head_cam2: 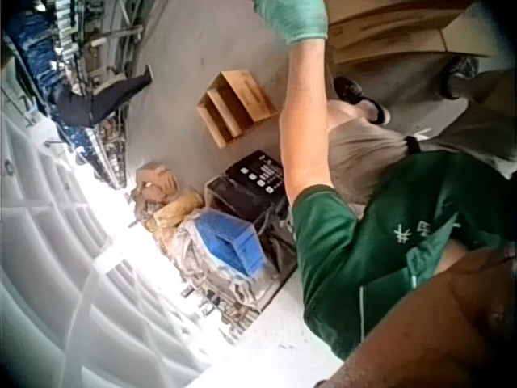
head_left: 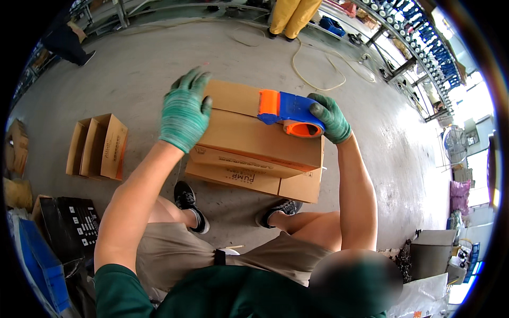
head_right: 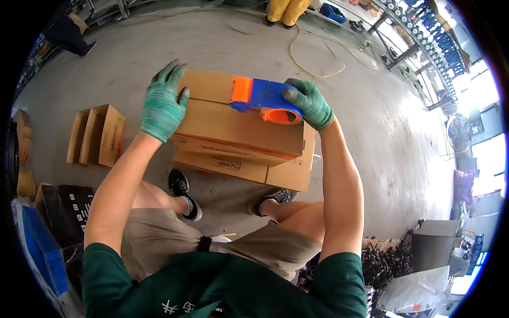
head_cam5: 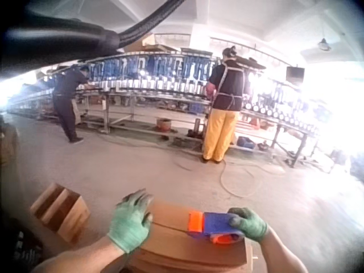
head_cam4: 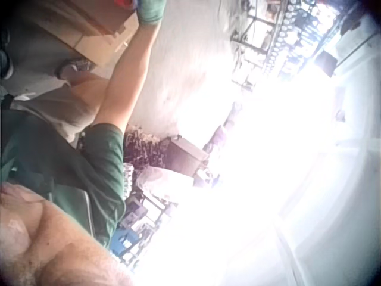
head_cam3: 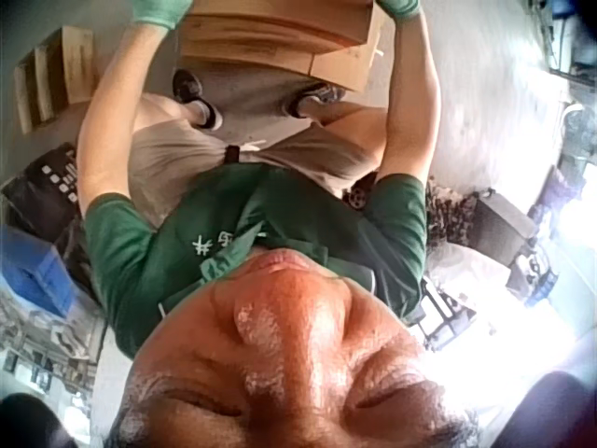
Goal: The person sits on the floor in a warehouse and repeatedly seals cardboard boxes using a handheld tape dispenser. They pick up a box, fold the flaps, apply tape to the seam, and place the sealed box into a growing stack.
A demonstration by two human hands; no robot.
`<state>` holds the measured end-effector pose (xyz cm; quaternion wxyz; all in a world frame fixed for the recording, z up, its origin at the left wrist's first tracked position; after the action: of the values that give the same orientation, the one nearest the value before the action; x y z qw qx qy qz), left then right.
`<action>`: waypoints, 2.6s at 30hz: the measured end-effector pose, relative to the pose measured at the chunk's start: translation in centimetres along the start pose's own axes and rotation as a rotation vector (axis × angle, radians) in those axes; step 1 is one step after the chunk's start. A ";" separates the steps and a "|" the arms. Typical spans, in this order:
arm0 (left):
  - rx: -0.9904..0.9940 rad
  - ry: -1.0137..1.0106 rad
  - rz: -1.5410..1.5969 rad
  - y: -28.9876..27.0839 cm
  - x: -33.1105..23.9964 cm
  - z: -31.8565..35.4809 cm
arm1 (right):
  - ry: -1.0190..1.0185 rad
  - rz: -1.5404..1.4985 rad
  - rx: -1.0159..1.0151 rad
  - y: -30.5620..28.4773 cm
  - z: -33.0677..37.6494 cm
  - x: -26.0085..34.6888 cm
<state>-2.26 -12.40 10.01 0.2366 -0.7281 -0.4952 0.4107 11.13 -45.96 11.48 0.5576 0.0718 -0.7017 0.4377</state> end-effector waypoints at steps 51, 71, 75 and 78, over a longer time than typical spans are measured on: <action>0.162 -0.524 0.899 4.4 7.1 0.3 | 0.049 0.269 0.107 1.0 -2.1 3.1; 0.468 -0.548 0.680 3.0 3.3 -1.2 | 0.487 0.775 0.134 -16.7 12.7 0.3; 0.438 -0.538 0.702 2.9 3.1 -1.0 | 0.546 0.832 0.272 -13.8 9.1 0.7; 0.460 -0.590 0.761 3.1 3.3 -1.3 | 0.533 0.833 0.278 -12.1 7.9 -0.9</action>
<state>1.00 -10.55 7.19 0.0751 -0.6392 -0.1388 0.7526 12.87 -59.13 17.25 0.4805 -0.2545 -0.4397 0.7148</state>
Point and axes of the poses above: each hand's wrist, its own z-axis away from the middle knuckle, its own y-axis out of the palm, x = y × z, the point moved 1 cm from there along -z, towards the middle knuckle, and after that the axes turned 11 degrees about z, right-handed, at the moved point
